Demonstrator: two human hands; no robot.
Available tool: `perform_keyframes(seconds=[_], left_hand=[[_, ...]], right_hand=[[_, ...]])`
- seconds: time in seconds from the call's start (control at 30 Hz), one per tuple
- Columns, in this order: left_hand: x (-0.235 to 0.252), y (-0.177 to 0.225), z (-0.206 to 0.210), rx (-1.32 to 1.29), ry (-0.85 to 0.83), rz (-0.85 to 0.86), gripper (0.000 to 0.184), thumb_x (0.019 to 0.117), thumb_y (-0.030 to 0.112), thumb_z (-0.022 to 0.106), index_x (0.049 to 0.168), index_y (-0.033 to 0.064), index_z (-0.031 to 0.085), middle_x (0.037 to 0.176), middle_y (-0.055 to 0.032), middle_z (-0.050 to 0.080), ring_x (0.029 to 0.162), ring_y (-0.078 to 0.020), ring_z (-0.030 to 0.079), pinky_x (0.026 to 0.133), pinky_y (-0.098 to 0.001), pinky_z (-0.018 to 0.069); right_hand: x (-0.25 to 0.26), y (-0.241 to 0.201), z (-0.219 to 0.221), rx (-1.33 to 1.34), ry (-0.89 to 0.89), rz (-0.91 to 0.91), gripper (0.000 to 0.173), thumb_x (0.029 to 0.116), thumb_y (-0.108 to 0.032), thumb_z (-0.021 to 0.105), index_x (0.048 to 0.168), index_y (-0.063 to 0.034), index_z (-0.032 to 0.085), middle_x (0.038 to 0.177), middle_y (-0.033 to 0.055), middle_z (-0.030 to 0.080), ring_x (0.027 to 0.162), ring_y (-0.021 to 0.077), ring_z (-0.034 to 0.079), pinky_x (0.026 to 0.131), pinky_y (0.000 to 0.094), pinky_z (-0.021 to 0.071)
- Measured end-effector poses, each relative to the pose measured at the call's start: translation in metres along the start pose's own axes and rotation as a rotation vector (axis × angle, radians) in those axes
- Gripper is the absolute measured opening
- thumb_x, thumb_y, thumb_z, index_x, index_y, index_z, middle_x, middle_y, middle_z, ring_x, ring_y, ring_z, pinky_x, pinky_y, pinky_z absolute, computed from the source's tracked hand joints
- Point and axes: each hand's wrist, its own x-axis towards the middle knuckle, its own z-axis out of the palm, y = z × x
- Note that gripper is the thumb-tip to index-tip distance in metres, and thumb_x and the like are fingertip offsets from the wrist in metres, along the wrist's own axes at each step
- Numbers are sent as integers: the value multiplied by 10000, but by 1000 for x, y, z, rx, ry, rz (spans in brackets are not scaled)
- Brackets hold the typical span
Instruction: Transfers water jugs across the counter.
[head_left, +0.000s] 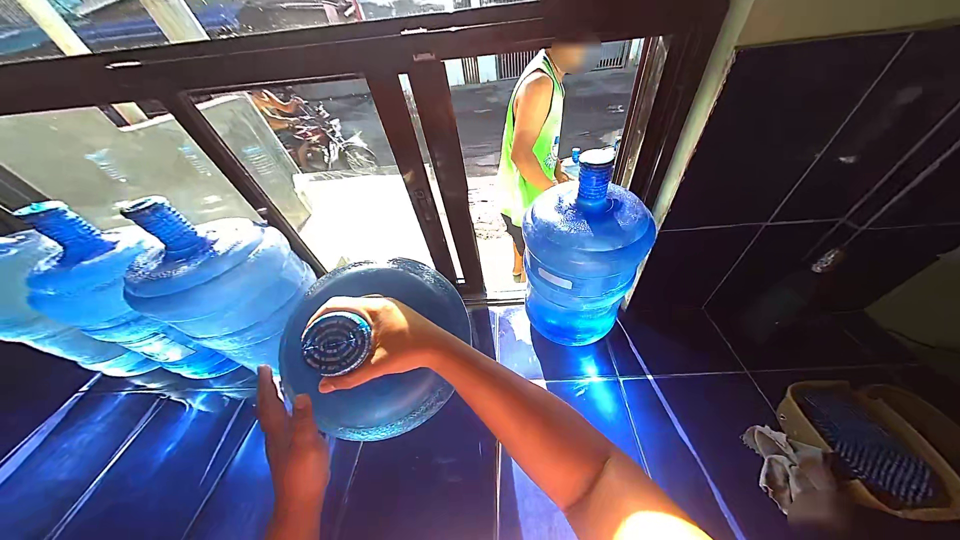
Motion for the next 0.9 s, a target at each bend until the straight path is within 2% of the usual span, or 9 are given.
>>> perform_keyframes(seconds=[0.07, 0.17, 0.27, 0.4, 0.5, 0.57, 0.63, 0.8, 0.9], left_hand=[[-12, 10, -2, 87, -14, 46, 831, 1043, 502, 387, 1612, -58, 154, 1685, -279, 105, 1583, -287, 128, 1269, -391, 169], [-21, 19, 3, 164, -51, 133, 882, 1034, 568, 401, 1613, -55, 165, 1684, -300, 70, 1593, -341, 58, 1288, -426, 107], [-22, 22, 16, 214, -82, 183, 926, 1003, 585, 484, 1599, -67, 205, 1677, -321, 40, 1593, -341, 47, 1292, -423, 106], [-19, 16, 29, 247, -38, 209, 927, 962, 567, 559, 1596, -34, 249, 1679, -317, 27, 1594, -340, 36, 1290, -419, 113], [-18, 13, 34, 225, -13, 240, 885, 979, 604, 544, 1596, 24, 288, 1689, -284, 53, 1595, -309, 56, 1289, -414, 127], [-17, 13, 39, 218, 5, 264, 864, 985, 587, 543, 1582, 6, 312, 1685, -287, 78, 1592, -307, 83, 1286, -408, 142], [-16, 12, 43, 228, 18, 280, 849, 986, 600, 539, 1579, 29, 329, 1693, -261, 90, 1592, -293, 96, 1287, -407, 151], [-18, 13, 52, 252, 22, 320, 801, 987, 595, 534, 1576, 81, 358, 1704, -224, 92, 1590, -289, 114, 1287, -422, 170], [-18, 15, 59, 246, 27, 352, 701, 1049, 565, 419, 1573, 103, 370, 1707, -210, 106, 1592, -275, 111, 1290, -418, 157]], right_hand=[[3, 1, 0, -10, 5, -16, 549, 699, -34, 899, 1186, 41, 658, 1055, 163, 713, 997, 213, 692, 904, 407, 577], [8, 4, -2, -41, 9, -9, 552, 711, -68, 903, 1200, 23, 662, 1059, 153, 717, 1005, 217, 692, 902, 428, 575], [12, 8, -3, -41, 23, 12, 558, 715, -82, 908, 1207, 14, 664, 1063, 151, 721, 1009, 222, 695, 902, 441, 575], [14, 11, -7, -40, 18, 44, 565, 736, -118, 905, 1231, -2, 657, 1079, 145, 718, 1023, 226, 689, 913, 456, 565], [13, 13, -11, -51, 27, 35, 559, 735, -143, 903, 1222, -7, 663, 1084, 139, 717, 1036, 225, 683, 932, 460, 552], [10, 14, -14, -69, 42, 26, 574, 727, -164, 905, 1226, -7, 669, 1098, 136, 723, 1057, 225, 681, 970, 471, 529], [7, 14, -17, -84, 52, 41, 584, 727, -194, 909, 1231, -20, 672, 1111, 124, 723, 1071, 216, 676, 990, 466, 518], [-3, 14, -27, -76, 89, 27, 586, 716, -208, 913, 1214, -9, 676, 1096, 131, 722, 1054, 218, 682, 956, 455, 537], [-13, 10, -34, -84, 104, 44, 596, 716, -228, 908, 1217, -3, 676, 1116, 142, 719, 1075, 231, 676, 980, 455, 522]])
